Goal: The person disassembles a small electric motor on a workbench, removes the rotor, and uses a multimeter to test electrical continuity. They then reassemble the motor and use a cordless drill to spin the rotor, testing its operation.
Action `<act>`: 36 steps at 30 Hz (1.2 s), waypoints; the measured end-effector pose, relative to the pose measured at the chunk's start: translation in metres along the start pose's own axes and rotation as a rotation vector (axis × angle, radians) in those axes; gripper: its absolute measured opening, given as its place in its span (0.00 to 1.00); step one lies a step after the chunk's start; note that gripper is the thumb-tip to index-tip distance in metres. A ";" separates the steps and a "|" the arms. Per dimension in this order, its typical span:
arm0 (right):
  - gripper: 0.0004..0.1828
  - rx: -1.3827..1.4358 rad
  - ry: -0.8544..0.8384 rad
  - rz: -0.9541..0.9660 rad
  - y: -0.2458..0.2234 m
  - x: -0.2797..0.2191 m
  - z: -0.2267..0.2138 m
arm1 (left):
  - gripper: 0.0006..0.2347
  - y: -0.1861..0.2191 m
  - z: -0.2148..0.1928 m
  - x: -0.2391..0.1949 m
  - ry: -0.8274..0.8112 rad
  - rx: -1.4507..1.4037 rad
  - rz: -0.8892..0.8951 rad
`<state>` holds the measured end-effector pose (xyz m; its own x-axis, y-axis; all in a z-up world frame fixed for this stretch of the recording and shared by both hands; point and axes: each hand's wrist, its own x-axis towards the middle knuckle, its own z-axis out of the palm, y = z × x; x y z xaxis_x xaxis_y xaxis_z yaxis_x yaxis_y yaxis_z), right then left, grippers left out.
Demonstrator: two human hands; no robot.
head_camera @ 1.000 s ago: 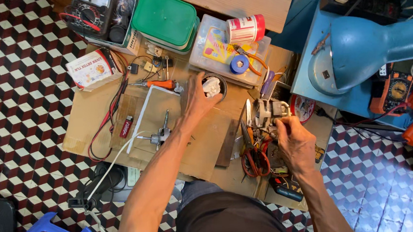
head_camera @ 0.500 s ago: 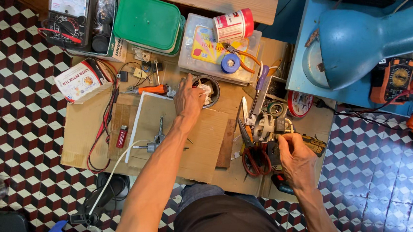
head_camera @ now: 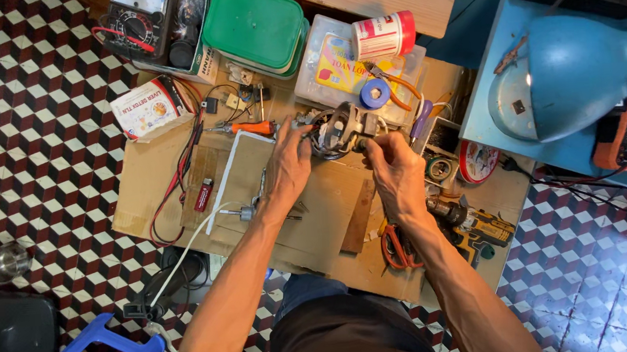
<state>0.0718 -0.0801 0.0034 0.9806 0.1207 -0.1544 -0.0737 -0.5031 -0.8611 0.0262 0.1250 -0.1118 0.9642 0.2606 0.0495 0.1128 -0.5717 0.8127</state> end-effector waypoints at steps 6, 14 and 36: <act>0.06 -0.191 -0.108 -0.143 0.017 0.022 0.028 | 0.45 0.024 -0.022 0.005 -0.280 -0.106 -0.103; 0.19 -0.165 -0.144 -0.041 0.028 0.007 0.003 | 0.57 0.035 -0.023 0.059 -0.469 0.065 0.095; 0.23 -0.147 -0.133 0.483 0.116 -0.150 -0.070 | 0.47 0.061 -0.010 0.035 -0.175 -0.022 0.136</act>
<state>-0.0710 -0.2167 -0.0393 0.8089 -0.0521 -0.5857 -0.4763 -0.6422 -0.6006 0.0646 0.1077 -0.0548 0.9974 0.0419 0.0592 -0.0244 -0.5750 0.8178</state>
